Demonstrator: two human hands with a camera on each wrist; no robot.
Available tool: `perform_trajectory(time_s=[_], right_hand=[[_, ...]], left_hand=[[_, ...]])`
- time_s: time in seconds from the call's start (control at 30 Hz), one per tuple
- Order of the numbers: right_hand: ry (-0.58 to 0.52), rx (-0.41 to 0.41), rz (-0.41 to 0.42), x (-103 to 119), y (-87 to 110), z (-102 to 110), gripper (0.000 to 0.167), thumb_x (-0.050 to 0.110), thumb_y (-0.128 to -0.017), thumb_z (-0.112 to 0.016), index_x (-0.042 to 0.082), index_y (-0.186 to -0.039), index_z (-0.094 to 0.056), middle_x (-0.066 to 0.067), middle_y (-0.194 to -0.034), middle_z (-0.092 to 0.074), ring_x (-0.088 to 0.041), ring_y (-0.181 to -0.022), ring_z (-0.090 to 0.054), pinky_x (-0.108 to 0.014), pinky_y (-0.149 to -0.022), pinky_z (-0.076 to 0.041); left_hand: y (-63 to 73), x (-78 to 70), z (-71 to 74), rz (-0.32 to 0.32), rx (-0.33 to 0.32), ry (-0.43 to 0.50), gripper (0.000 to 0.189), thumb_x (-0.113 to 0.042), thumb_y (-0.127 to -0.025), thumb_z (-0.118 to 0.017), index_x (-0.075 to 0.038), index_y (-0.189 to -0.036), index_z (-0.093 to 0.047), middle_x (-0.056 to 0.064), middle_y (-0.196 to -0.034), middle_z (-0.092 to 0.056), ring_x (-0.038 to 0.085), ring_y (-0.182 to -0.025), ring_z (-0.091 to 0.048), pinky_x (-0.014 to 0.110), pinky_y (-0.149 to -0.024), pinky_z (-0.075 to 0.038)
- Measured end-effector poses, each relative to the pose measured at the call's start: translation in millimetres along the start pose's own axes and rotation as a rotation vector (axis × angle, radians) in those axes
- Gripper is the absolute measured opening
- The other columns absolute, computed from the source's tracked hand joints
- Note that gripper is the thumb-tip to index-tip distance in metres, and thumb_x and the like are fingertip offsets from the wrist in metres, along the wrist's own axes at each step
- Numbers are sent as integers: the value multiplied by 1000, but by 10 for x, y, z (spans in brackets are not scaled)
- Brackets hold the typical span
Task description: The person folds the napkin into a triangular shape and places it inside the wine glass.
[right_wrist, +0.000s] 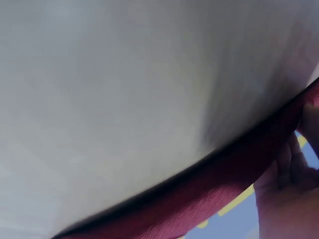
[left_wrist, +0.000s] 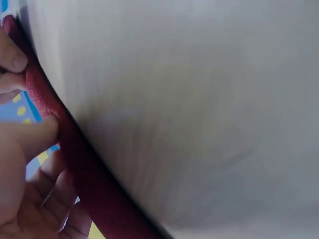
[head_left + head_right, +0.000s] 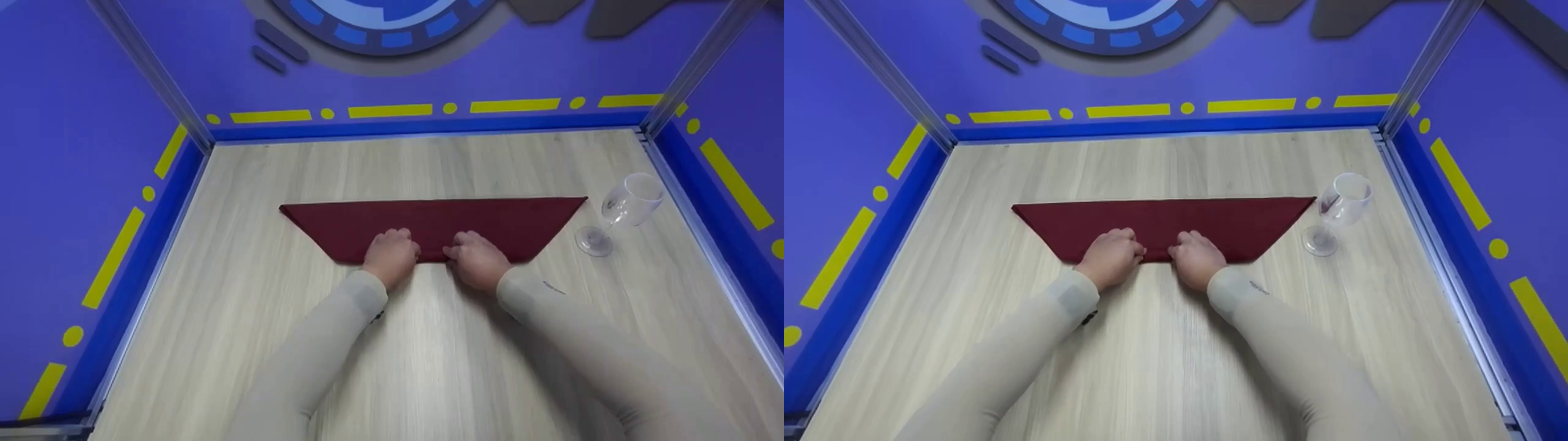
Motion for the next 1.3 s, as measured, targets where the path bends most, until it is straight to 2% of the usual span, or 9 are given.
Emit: perform_trajectory(time_s=[0.07, 0.17, 0.5, 0.67, 0.8, 0.9, 1.07, 1.17, 1.3], right_hand=[[-19, 11, 5, -17, 18, -10, 35, 15, -98, -76, 7, -132, -73, -9, -97, -64, -25, -86, -57, -39, -77, -50], [-65, 13, -3, -52, 19, -22, 41, 16, -96, -79, 6, -134, -71, -9, -102, -66, -26, -91, -59, -41, -81, -52], [-102, -10, -8, -94, -25, -19, 31, 13, -94, -79, 4, -124, -78, -11, -103, -72, -29, -97, -67, -44, -90, -56], [-113, 29, -48, -110, -49, -1, 25, 13, -98, -75, 2, -121, -79, -11, -109, -76, -28, -104, -70, -44, -97, -57], [-163, 75, -100, -143, -73, 35, 23, 12, -101, -71, 2, -120, -78, -12, -116, -78, -28, -113, -72, -47, -105, -54], [-222, 89, -146, -175, -87, 52, 19, 11, -102, -69, 4, -118, -78, -11, -116, -78, -28, -114, -72, -48, -104, -55], [-288, 47, -216, -202, -102, 70, 13, 7, -103, -66, 7, -112, -76, -10, -111, -76, -28, -109, -72, -46, -98, -57], [-218, 6, -191, -181, -97, 66, 16, 4, -102, -66, 6, -111, -78, -11, -108, -73, -28, -106, -70, -44, -95, -58], [-89, -34, -134, -149, -73, 46, 21, 4, -103, -65, 6, -116, -81, -11, -104, -69, -29, -100, -63, -41, -91, -55]], left_hand=[[28, 6, -3, -13, 23, -23, 26, -32, -104, -68, -25, -126, -79, 1, -121, -69, 26, -115, -65, 44, -100, -55], [43, 41, -11, -8, 32, 24, 35, -37, -99, -74, -24, -132, -76, 1, -126, -70, 26, -119, -65, 43, -103, -54], [-1, 96, -45, 2, -6, 134, 28, -30, -99, -75, -20, -125, -80, 1, -120, -72, 25, -117, -68, 40, -102, -55], [4, 116, -31, 26, 10, 196, 24, -27, -102, -72, -19, -123, -80, 0, -120, -73, 24, -118, -68, 39, -104, -54], [-4, 162, -21, 74, 52, 308, 24, -27, -104, -69, -19, -124, -80, -1, -125, -74, 22, -125, -67, 37, -108, -52], [-23, 206, -34, 124, 76, 399, 25, -28, -105, -66, -18, -123, -79, -1, -126, -76, 21, -127, -67, 38, -109, -52], [-61, 251, -54, 191, 44, 503, 13, -26, -106, -64, -19, -111, -74, -1, -110, -77, 21, -107, -70, 40, -96, -55], [-70, 248, -56, 193, 6, 482, 6, -23, -106, -64, -19, -104, -69, -2, -101, -71, 20, -98, -66, 39, -89, -53], [-53, 225, -23, 139, -56, 315, 14, -21, -104, -66, -21, -107, -79, -2, -104, -69, 20, -104, -65, 39, -98, -52]])
Point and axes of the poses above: each hand's wrist, its own y-axis away from the middle knuckle, its own z-axis out of the back of the hand, x = y × z, the point moved 4 cm from there along -y, towards the middle knuckle
